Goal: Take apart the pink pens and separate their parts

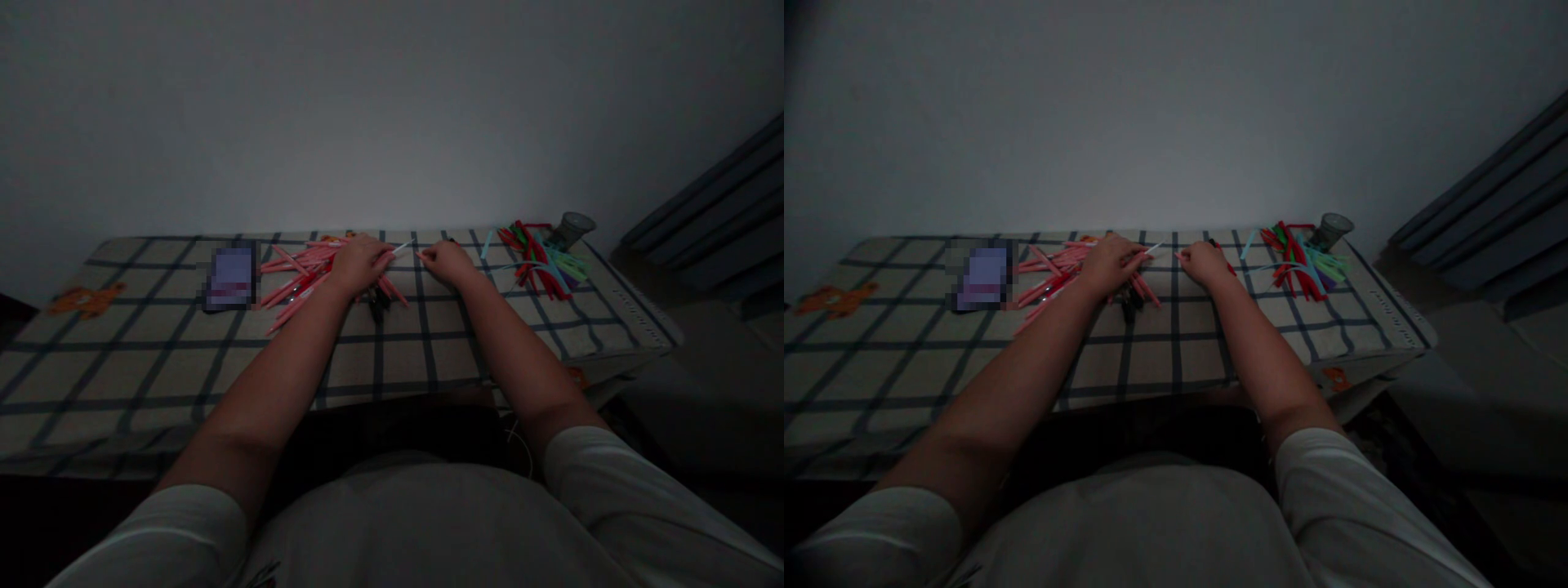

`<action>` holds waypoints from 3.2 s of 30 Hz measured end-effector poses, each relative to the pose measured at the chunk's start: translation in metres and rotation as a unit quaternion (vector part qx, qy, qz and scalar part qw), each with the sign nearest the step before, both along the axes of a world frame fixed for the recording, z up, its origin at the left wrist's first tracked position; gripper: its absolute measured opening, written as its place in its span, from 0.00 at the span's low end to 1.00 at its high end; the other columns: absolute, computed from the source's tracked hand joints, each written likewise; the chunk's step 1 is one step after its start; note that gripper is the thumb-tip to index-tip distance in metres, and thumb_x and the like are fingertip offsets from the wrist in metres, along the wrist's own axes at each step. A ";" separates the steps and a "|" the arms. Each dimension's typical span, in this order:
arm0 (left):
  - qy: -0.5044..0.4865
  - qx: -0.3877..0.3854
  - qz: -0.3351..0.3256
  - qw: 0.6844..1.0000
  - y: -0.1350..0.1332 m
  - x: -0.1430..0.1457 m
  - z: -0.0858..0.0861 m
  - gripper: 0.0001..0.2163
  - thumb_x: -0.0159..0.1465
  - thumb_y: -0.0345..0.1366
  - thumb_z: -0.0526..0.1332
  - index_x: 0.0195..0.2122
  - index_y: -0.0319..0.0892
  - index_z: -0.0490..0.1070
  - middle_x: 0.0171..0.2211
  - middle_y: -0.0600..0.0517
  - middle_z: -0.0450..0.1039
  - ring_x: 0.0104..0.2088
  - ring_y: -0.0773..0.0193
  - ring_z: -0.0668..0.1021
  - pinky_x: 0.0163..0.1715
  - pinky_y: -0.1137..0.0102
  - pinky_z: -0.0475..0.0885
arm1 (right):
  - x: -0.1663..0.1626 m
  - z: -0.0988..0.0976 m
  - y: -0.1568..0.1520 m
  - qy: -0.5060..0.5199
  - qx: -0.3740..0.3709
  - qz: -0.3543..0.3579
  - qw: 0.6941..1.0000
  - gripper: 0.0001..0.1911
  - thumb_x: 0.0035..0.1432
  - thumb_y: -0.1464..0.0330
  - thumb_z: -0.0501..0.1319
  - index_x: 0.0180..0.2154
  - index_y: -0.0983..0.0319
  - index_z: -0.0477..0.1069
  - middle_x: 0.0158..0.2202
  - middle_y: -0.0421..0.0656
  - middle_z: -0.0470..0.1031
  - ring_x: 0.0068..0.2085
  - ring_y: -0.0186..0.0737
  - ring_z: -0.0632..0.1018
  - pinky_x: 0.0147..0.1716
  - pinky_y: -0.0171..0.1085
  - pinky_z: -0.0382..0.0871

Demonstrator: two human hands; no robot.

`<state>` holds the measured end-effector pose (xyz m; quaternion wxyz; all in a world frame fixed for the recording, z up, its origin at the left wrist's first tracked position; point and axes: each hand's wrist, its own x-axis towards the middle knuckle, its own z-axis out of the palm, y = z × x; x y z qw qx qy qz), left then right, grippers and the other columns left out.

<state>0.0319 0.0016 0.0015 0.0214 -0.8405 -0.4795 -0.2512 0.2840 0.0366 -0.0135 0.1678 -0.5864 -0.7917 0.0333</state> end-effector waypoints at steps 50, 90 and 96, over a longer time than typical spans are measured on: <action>0.013 -0.025 0.038 0.999 -0.006 0.002 0.005 0.17 0.78 0.43 0.60 0.59 0.46 0.85 0.52 0.43 0.85 0.56 0.47 0.79 0.54 0.58 0.72 | -0.021 0.024 -0.012 0.680 -0.165 -0.001 0.714 0.13 0.58 0.65 0.74 0.31 0.58 0.70 0.36 0.39 0.84 0.29 0.27 0.74 0.22 0.25 0.61; 0.028 0.003 0.014 1.000 0.001 0.000 -0.001 0.17 0.78 0.43 0.59 0.59 0.47 0.84 0.50 0.45 0.86 0.54 0.49 0.80 0.55 0.59 0.73 | -0.027 0.021 -0.018 0.623 -0.200 0.039 0.755 0.18 0.52 0.63 0.80 0.31 0.58 0.71 0.34 0.40 0.85 0.31 0.31 0.77 0.24 0.26 0.63; 0.032 0.003 0.011 0.999 0.000 0.002 0.000 0.17 0.78 0.42 0.59 0.60 0.47 0.84 0.51 0.44 0.86 0.55 0.49 0.81 0.57 0.59 0.72 | -0.029 0.019 -0.018 0.620 -0.209 0.049 0.755 0.16 0.50 0.63 0.78 0.32 0.58 0.72 0.35 0.40 0.85 0.31 0.30 0.78 0.25 0.26 0.63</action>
